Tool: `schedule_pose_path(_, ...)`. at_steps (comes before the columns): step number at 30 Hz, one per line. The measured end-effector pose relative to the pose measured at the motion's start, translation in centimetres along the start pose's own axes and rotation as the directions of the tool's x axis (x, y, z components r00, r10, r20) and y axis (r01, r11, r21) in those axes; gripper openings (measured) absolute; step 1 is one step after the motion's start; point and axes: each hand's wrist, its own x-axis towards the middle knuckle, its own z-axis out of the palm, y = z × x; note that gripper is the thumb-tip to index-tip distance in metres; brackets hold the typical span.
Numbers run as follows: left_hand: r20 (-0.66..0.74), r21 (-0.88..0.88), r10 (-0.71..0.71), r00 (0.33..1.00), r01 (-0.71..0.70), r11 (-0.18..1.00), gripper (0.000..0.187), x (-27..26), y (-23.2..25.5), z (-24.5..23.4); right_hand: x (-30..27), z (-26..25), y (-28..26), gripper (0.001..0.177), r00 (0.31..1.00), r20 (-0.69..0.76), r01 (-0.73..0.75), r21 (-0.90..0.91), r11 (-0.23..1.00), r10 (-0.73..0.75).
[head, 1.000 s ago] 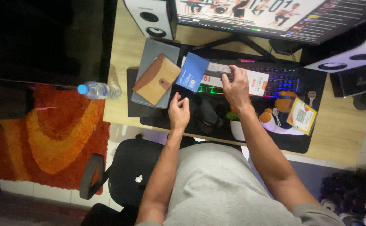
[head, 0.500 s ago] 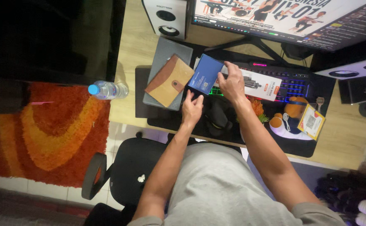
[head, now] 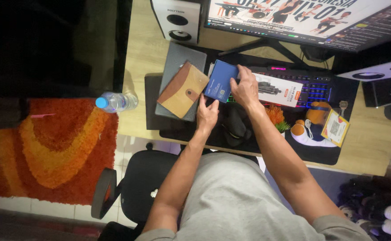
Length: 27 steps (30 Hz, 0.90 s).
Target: The person moves a chair, sits at a desk, and wipes two product boxes with a cloth. They then place the boxes on a shelf above the desk.
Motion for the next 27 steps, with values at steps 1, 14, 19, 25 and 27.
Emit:
schedule_pose_path(1, 0.001, -0.023, 0.024, 1.0, -0.024, 0.999, 0.081, 0.2, -0.4, 0.1, -0.1, 0.1, 0.1, 0.054, 1.0, -0.004, 0.0, 0.003, 1.0, 0.0)
schedule_pose_path(14, 0.005, 0.002, -0.061, 0.998, 0.061, 0.998, 0.082, -0.5, 3.1, 0.6, -0.9, -1.5, 0.2, 0.044, 0.998, -0.054, -0.037, 0.101, 0.994, 0.042)
schedule_pose_path(19, 0.012, -0.003, -0.084, 0.996, 0.084, 0.996, 0.083, -1.3, 4.1, 1.3, -1.9, -2.8, 0.1, 0.042, 0.994, -0.059, -0.079, 0.147, 0.986, 0.089)
schedule_pose_path(25, 0.104, -0.073, -0.051, 0.993, 0.058, 0.996, 0.083, -2.4, 4.8, 1.9, -3.1, -4.2, 0.6, 0.044, 0.989, -0.129, -0.058, 0.139, 0.989, 0.076)
schedule_pose_path(27, 0.133, -0.096, -0.038, 0.99, 0.051, 0.994, 0.082, -2.6, 5.1, 2.2, -3.5, -4.7, 0.8, 0.046, 0.986, -0.148, -0.063, 0.117, 0.991, 0.08)
